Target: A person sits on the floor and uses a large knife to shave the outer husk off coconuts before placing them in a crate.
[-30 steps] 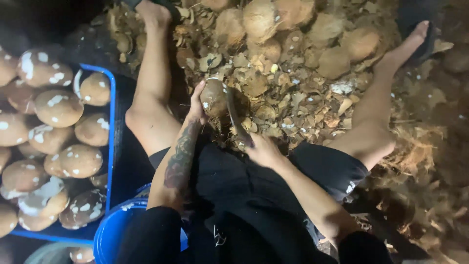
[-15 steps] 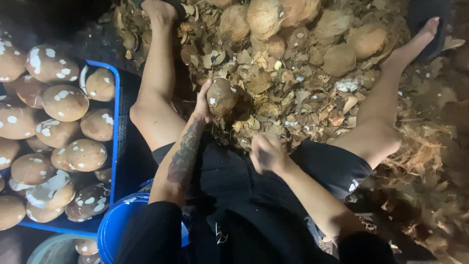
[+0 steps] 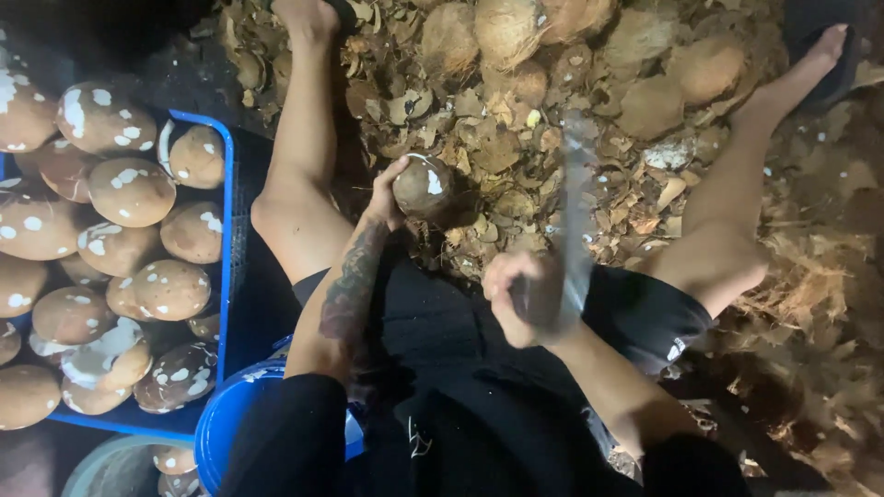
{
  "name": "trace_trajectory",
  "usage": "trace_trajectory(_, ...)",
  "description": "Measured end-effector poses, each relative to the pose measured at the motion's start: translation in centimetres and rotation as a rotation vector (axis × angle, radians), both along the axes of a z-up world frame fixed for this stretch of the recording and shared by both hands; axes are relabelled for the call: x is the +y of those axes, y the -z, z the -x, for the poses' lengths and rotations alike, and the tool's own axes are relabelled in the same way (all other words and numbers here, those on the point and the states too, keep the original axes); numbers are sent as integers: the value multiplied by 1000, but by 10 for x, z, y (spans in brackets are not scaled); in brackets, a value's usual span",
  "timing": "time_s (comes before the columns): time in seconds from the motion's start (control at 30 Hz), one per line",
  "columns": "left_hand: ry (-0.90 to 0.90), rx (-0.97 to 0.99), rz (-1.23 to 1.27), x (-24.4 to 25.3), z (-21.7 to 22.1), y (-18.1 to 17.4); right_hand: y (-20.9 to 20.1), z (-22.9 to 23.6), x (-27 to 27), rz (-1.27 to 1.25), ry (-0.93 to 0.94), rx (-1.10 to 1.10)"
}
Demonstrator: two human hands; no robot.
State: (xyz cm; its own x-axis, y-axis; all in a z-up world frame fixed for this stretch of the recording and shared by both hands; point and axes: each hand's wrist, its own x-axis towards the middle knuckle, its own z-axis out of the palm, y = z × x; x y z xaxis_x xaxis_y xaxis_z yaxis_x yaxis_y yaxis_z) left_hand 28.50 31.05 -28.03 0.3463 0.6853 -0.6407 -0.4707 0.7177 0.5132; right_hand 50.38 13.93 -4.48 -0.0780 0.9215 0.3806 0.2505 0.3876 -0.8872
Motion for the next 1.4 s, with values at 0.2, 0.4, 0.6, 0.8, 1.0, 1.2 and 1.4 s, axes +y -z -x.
trace_trajectory(0.2,-70,-43,41,-1,-16,-46,73,-2,-3,725,46,-467)
trace_trajectory(0.4,-80,-109,-2,-10,-8,-23,120,6,-22,1012,-9,-165)
trace_trajectory(0.6,-254,-273,81,6,-27,-39,41,44,10,1019,32,784)
trace_trajectory(0.8,-343,-347,113,-2,-20,-69,-57,36,4,910,-144,646)
trace_trajectory(1.0,-333,-240,126,-4,-20,-75,-2,10,-18,-16,-111,283)
trace_trajectory(1.2,-306,-210,130,-9,-20,-97,129,-5,-13,1133,132,335)
trace_trajectory(1.4,-283,-229,104,0,-10,-68,63,-13,-6,973,120,-27)
